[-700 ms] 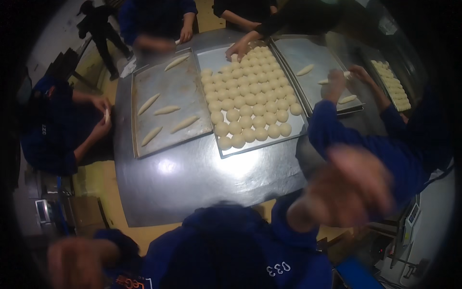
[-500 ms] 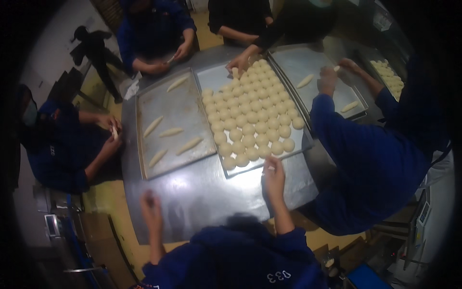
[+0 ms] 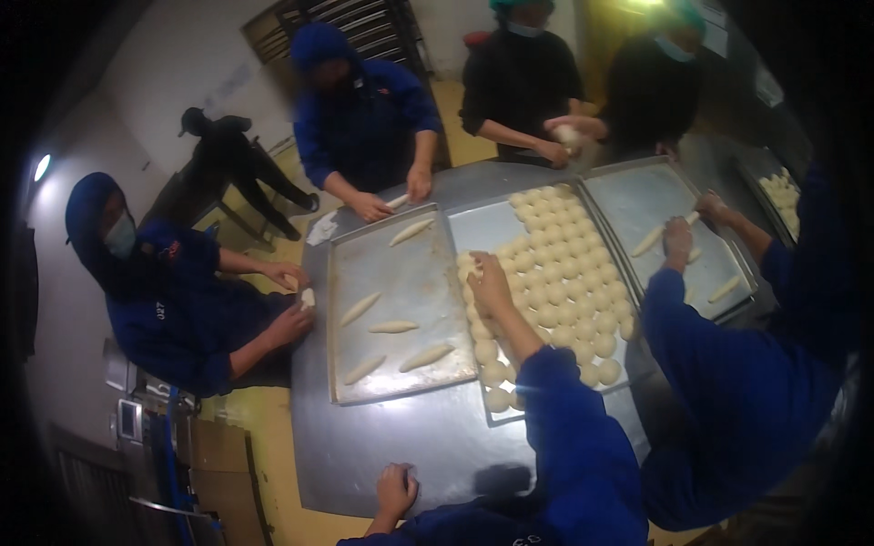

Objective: The person takes portions of dough from a tray and rolls them by hand on a metal table into elongated shapes, placing the shaped pieces onto another tray.

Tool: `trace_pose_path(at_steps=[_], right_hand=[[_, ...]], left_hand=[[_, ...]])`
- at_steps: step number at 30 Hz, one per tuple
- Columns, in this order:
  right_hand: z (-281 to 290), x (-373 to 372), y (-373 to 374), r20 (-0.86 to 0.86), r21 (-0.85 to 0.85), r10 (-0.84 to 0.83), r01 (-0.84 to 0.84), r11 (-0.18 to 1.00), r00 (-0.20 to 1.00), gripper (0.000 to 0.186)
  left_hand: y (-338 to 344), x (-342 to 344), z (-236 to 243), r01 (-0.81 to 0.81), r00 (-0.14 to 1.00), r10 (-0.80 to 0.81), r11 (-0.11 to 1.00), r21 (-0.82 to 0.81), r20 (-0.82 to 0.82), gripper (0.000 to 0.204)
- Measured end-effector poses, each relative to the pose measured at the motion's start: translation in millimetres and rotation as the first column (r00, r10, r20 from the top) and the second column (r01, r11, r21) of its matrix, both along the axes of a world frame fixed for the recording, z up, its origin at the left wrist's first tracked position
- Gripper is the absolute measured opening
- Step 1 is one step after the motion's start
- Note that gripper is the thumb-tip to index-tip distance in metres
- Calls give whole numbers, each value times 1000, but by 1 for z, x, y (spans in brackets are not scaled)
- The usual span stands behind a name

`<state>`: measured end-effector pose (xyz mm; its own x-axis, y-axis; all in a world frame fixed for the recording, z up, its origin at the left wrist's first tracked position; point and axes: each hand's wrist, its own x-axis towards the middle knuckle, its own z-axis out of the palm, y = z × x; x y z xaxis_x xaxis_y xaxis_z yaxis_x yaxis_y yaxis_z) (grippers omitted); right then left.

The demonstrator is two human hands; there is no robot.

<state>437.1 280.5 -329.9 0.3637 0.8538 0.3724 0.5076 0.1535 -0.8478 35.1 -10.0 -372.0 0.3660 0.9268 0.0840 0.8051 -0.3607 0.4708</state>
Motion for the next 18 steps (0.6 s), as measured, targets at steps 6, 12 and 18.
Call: trace_pose_path(at_steps=[6, 12, 18], right_hand=[[-35, 15, 114, 396, -283, 150, -35, 958, 906, 48], [-37, 1, 132, 572, -619, 391, 66, 782, 721, 34], [-39, -1, 133, 514, -547, 302, 36, 836, 803, 33]], left_hand=[[-2, -1, 0, -33, 999, 33, 999, -10, -20, 25], [-8, -7, -10, -86, 996, 86, 996, -6, 0, 25], [-19, -2, -14, -127, 991, 128, 992, 24, -49, 25]])
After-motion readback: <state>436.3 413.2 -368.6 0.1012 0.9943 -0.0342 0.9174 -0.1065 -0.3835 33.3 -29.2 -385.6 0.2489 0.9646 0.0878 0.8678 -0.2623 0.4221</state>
